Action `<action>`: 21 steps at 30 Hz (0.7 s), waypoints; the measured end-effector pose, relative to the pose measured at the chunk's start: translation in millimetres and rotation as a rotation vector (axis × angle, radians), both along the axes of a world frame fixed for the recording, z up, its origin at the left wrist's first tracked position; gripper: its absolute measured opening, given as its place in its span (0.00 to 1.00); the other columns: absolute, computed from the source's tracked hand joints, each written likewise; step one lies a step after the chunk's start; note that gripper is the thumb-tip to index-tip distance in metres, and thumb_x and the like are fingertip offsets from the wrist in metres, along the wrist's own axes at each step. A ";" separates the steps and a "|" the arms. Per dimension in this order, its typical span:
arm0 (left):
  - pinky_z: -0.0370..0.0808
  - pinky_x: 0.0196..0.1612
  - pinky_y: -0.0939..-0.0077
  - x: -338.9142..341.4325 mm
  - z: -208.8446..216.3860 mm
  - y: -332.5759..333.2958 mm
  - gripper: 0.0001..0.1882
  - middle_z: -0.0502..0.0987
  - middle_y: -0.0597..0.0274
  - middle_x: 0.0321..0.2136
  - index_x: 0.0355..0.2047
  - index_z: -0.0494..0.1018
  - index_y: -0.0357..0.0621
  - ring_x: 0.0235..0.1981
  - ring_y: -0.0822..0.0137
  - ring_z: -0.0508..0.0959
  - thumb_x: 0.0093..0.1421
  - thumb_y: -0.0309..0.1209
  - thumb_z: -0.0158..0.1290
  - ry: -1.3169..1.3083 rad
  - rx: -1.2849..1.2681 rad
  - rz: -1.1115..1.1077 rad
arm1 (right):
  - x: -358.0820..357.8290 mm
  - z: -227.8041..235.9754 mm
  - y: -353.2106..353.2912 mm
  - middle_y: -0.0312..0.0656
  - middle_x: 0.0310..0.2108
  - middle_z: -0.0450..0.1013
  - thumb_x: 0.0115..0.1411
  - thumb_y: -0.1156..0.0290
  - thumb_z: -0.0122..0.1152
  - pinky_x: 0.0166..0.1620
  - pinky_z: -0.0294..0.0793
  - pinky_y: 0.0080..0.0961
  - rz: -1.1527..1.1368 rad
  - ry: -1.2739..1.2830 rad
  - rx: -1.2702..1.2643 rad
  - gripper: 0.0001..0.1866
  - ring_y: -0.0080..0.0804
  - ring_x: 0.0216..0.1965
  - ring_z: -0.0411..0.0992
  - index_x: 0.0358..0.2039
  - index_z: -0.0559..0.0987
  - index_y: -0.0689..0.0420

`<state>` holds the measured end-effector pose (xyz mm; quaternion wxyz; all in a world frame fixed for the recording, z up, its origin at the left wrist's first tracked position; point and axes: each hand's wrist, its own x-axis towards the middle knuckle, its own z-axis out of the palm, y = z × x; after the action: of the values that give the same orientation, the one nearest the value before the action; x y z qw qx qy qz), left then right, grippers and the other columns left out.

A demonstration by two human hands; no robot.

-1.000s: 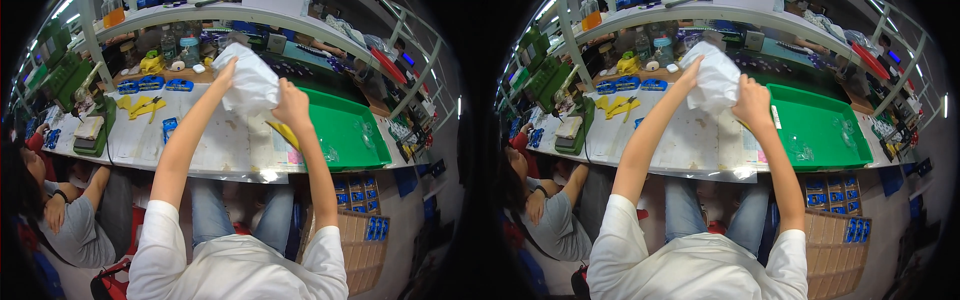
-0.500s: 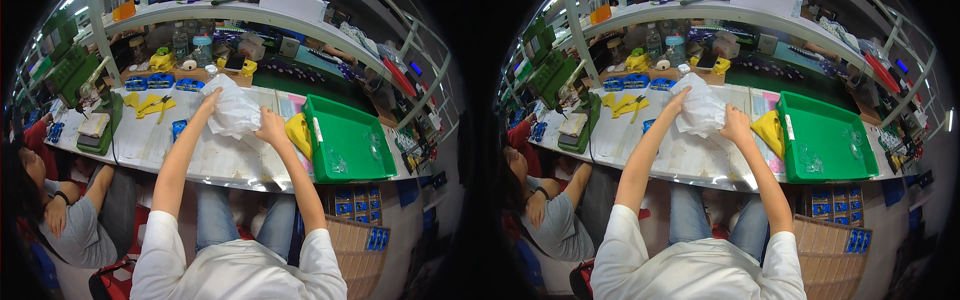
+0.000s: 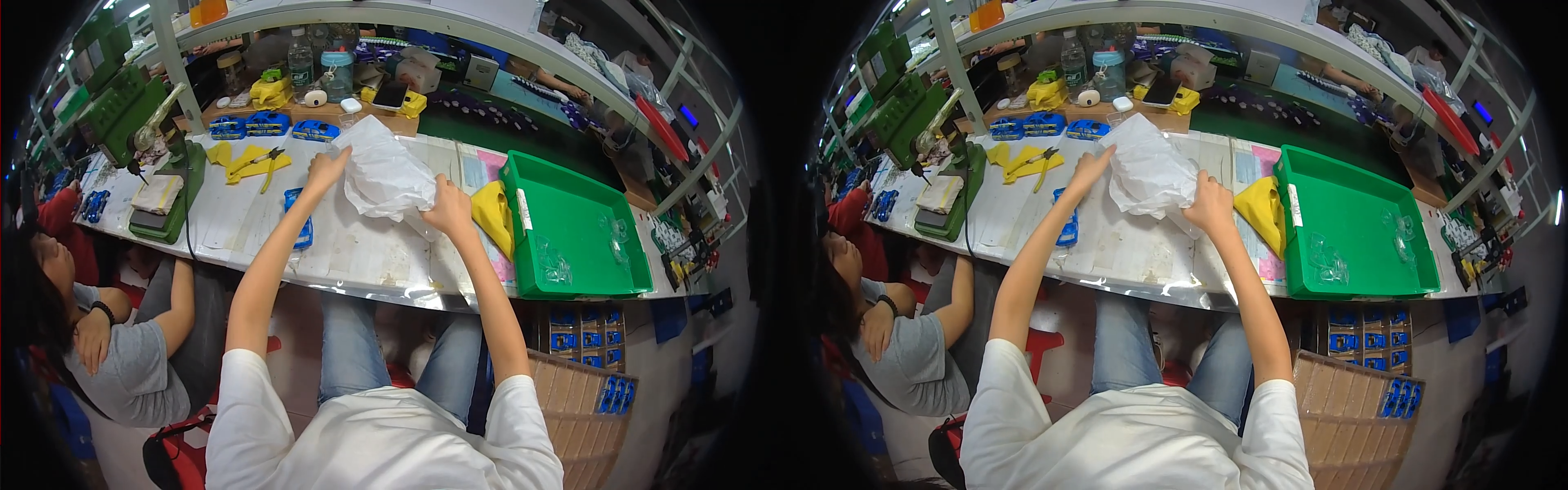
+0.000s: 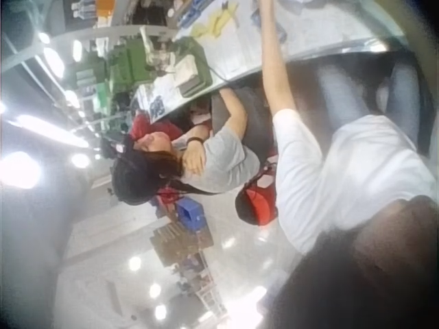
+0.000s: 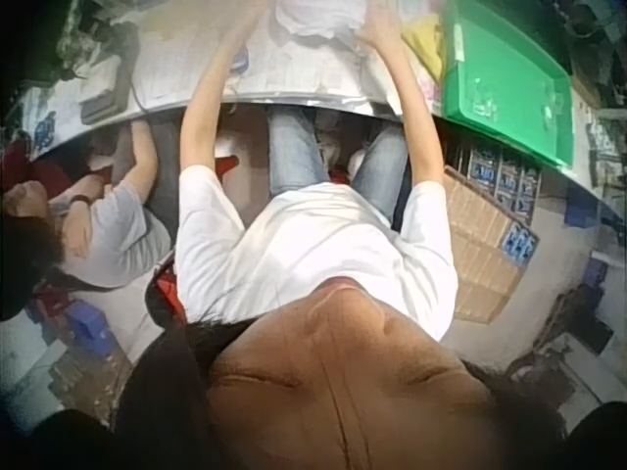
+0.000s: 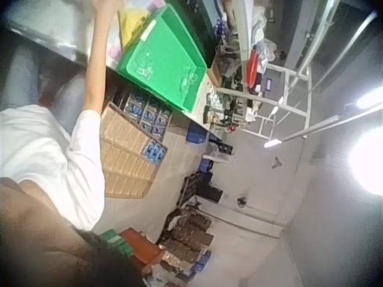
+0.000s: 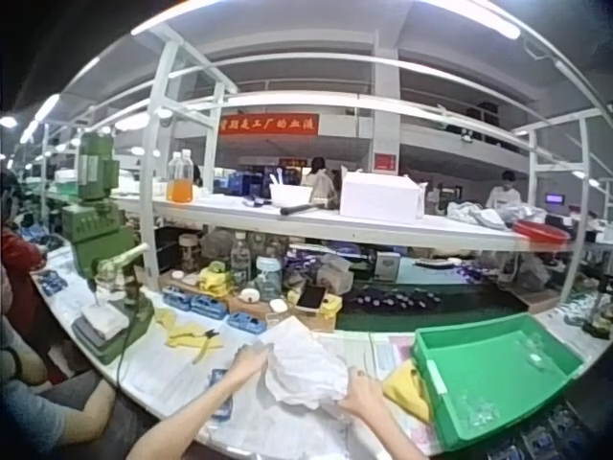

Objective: The person assembles toy cars by inserting clear plastic window pieces into toy car shells by hand. The person then empties more plastic window pieces from a bag onto the workbench and folds the bag.

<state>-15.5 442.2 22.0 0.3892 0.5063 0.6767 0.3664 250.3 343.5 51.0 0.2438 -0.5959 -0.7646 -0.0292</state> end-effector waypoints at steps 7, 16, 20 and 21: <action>0.64 0.46 0.56 -3.7 -21.5 -105.9 0.46 0.63 0.38 0.42 0.52 0.54 0.30 0.43 0.43 0.66 0.40 0.48 0.58 1.102 0.390 0.143 | 8.1 -2.9 -1.1 0.54 0.27 0.71 0.37 0.61 0.63 0.33 0.71 0.39 -0.022 0.000 0.005 0.25 0.51 0.30 0.72 0.32 0.66 0.62; 0.69 0.44 0.60 -70.7 -21.8 -95.9 0.39 0.64 0.39 0.40 0.52 0.51 0.30 0.41 0.45 0.68 0.41 0.29 0.55 0.921 0.353 0.194 | 11.3 -6.5 0.6 0.54 0.28 0.71 0.37 0.60 0.63 0.33 0.71 0.39 -0.024 0.011 -0.006 0.25 0.51 0.30 0.72 0.32 0.66 0.62; 0.70 0.42 0.56 -134.6 -22.1 -77.4 0.30 0.64 0.40 0.41 0.44 0.57 0.32 0.42 0.45 0.68 0.41 0.30 0.56 1.024 0.238 0.268 | 9.3 -5.9 1.3 0.52 0.27 0.71 0.35 0.61 0.64 0.32 0.72 0.38 -0.027 0.014 0.021 0.26 0.49 0.29 0.72 0.32 0.65 0.62; 0.70 0.42 0.55 -143.7 -19.0 -73.9 0.32 0.64 0.40 0.42 0.46 0.57 0.32 0.42 0.44 0.68 0.40 0.30 0.56 1.015 0.202 0.242 | 10.5 -5.5 1.0 0.54 0.28 0.71 0.36 0.61 0.64 0.33 0.71 0.38 -0.032 0.018 0.005 0.26 0.51 0.30 0.72 0.32 0.66 0.62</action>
<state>-159.2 368.3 3.0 -0.0832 0.5732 0.7948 0.1810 260.9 344.5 45.5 0.2514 -0.6077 -0.7528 -0.0297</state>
